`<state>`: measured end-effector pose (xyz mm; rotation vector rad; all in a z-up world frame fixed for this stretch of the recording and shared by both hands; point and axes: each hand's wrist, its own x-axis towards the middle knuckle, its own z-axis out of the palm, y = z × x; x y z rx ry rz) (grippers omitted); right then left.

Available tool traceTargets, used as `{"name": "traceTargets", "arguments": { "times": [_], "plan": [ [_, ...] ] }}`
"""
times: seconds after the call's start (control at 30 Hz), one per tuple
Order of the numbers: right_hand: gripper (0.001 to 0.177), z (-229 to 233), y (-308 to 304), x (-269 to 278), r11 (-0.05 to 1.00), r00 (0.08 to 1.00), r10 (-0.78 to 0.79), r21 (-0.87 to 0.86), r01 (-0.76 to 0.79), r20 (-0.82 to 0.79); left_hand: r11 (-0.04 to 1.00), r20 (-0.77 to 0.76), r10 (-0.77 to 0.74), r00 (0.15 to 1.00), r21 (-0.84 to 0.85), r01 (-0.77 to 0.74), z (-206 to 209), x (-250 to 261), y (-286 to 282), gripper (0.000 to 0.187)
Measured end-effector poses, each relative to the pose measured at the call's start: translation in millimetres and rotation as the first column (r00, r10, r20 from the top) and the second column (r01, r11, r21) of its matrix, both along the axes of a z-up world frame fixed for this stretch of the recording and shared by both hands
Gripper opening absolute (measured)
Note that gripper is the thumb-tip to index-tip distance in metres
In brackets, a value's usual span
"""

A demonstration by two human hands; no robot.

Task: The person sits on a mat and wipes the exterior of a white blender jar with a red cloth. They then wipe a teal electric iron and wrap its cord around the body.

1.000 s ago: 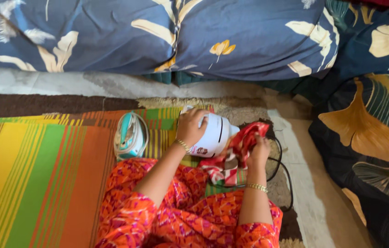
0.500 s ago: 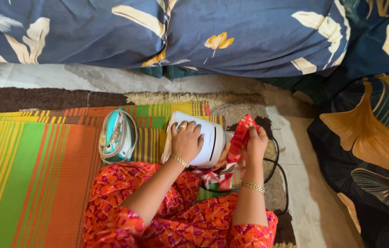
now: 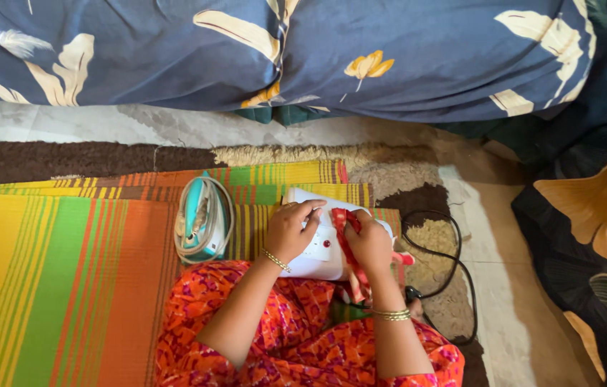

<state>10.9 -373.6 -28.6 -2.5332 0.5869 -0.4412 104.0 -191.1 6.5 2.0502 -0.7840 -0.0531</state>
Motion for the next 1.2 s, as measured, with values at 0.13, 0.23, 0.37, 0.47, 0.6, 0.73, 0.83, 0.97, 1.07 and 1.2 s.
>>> {"name": "traceTargets", "arguments": {
  "times": [0.13, 0.23, 0.37, 0.47, 0.6, 0.73, 0.83, 0.97, 1.07, 1.2],
  "plan": [
    [0.037, -4.6, -4.2, 10.8, 0.998, 0.993, 0.058, 0.027, -0.061, 0.102, 0.998, 0.209, 0.055, 0.976, 0.016, -0.06, -10.0, 9.1, 1.4, 0.044],
    [0.058, -10.7, -30.7, 9.4, 1.0, 1.0, 0.019, 0.021, -0.019, 0.003, 0.992, 0.184, 0.099, 0.978, 0.061, -0.112, -29.4, 17.4, -1.0, 0.06],
    [0.074, -11.2, -64.5, 1.4, 0.999, 0.999, -0.011, 0.044, 0.013, -0.048, 0.976, -0.097, 0.213, 0.972, 0.067, -0.207, -54.1, 26.9, -8.5, 0.076],
    [0.065, -12.4, -57.5, 5.2, 0.993, 0.995, -0.098, 0.061, 0.099, -0.029, 0.976, -0.344, 0.178, 0.922, -0.062, -0.211, -60.0, 30.7, -8.1, 0.084],
    [0.059, -10.9, -13.7, 29.3, 0.997, 0.998, -0.042, -0.062, 0.045, 0.045, 0.981, -0.349, 0.159, 0.923, -0.049, -0.187, -56.9, 25.9, -4.2, 0.086],
    [0.059, 0.8, 9.0, 34.0, 0.994, 0.976, 0.104, -0.032, -0.1, 0.189, 0.988, -0.253, 0.153, 0.955, 0.016, -0.154, -51.4, 19.6, -0.7, 0.08],
    [0.059, -1.2, -0.8, 33.1, 0.994, 0.981, 0.107, -0.025, -0.104, 0.159, 0.99, -0.223, 0.126, 0.967, 0.085, -0.11, -43.1, 13.0, 1.7, 0.077],
    [0.043, -17.2, -36.7, 31.8, 0.996, 0.997, -0.078, -0.044, 0.078, 0.009, 0.987, -0.162, 0.119, 0.98, 0.123, -0.099, -36.2, 7.6, 5.4, 0.076],
    [0.025, -25.4, -49.4, 24.7, 0.992, 0.99, -0.127, 0.015, 0.128, -0.055, 0.988, -0.052, 0.091, 0.995, 0.128, -0.083, -39.5, 4.7, 8.5, 0.074],
    [0.02, -23.5, -28.9, 22.4, 0.992, 0.98, 0.124, 0.003, -0.126, 0.153, 0.993, 0.075, 0.114, 0.991, 0.03, -0.117, -48.7, 17.4, 7.5, 0.065]
  ]
}}
